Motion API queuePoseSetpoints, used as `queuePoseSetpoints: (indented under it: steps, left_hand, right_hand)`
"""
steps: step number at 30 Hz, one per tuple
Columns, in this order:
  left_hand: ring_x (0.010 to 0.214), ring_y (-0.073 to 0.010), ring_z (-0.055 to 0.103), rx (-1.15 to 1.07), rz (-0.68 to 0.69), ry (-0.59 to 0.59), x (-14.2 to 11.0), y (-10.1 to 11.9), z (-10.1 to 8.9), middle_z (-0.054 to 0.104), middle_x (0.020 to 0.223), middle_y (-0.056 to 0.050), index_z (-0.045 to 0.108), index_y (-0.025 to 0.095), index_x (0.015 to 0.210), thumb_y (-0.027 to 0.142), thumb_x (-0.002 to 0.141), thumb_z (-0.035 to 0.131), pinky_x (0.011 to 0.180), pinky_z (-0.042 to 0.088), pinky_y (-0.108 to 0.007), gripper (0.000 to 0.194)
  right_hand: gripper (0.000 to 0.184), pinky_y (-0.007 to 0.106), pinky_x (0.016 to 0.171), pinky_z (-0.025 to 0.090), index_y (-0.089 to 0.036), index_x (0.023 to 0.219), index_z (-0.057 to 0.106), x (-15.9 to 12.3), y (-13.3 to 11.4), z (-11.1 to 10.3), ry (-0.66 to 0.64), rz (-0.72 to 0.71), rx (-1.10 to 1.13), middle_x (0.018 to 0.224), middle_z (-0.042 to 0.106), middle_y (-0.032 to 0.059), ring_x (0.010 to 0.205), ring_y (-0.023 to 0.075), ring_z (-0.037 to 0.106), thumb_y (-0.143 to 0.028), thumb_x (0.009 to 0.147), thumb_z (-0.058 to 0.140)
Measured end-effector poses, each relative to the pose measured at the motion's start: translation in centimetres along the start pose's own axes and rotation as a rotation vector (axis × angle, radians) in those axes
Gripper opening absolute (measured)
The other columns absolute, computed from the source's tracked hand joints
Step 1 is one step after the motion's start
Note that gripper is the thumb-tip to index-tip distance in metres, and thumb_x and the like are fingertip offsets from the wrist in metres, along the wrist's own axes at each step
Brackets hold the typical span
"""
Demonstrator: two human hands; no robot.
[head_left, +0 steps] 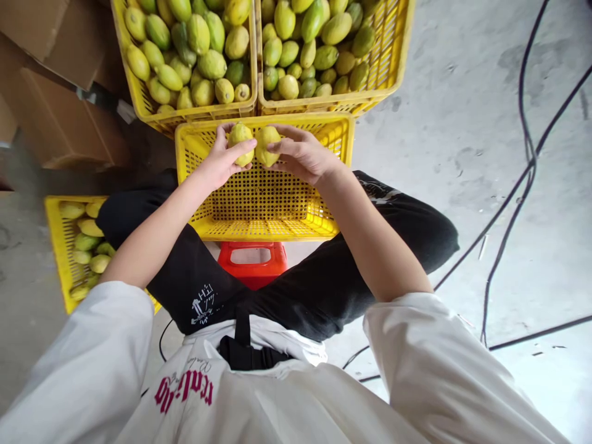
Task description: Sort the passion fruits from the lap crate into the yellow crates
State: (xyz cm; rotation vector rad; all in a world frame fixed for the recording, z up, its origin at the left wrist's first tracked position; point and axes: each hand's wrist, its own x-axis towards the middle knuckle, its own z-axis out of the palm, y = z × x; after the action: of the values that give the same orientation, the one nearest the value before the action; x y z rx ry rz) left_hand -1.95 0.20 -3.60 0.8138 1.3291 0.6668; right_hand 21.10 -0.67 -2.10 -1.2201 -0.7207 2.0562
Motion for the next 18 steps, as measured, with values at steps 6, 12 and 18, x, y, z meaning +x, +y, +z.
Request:
queuePoseSetpoints:
  steps: [6,12,18]
  left_hand:
    - [0.129,-0.0223,0.083,0.003,-0.078,-0.132,-1.0,0.7,0.5,0.075,0.133,-0.002,0.059,0.031,0.149,0.022,0.103,0.082,0.118,0.070,-0.048,0.052]
    - [0.099,-0.0190,0.084,0.155,-0.276,-0.196,-2.6,1.5,1.0,0.079,0.122,-0.004,0.064,0.025,0.131,0.018,0.106,0.072,0.110,0.073,-0.052,0.027]
    - [0.095,-0.0300,0.087,0.589,-0.411,-0.140,-2.4,0.7,-0.7,0.078,0.089,-0.003,0.068,0.025,0.112,0.025,0.102,0.083,0.102,0.072,-0.048,0.018]
  right_hand:
    - [0.038,0.037,0.108,0.072,-0.024,0.124,0.069,0.1,0.7,1.0,0.078,0.027,-0.027,0.119,0.079,0.0030,0.114,0.0202,0.081,-0.021,0.098,0.098]
    - [0.047,0.036,0.091,0.076,-0.021,0.126,0.071,1.0,3.0,-0.3,0.089,0.008,-0.346,0.106,0.076,0.0014,0.093,0.0193,0.079,-0.017,0.088,0.099]
    - [0.029,0.048,0.088,0.077,-0.024,0.094,0.072,1.2,3.3,-1.7,-0.014,0.236,-0.876,0.087,0.075,0.0057,0.084,0.0288,0.081,-0.018,0.083,0.098]
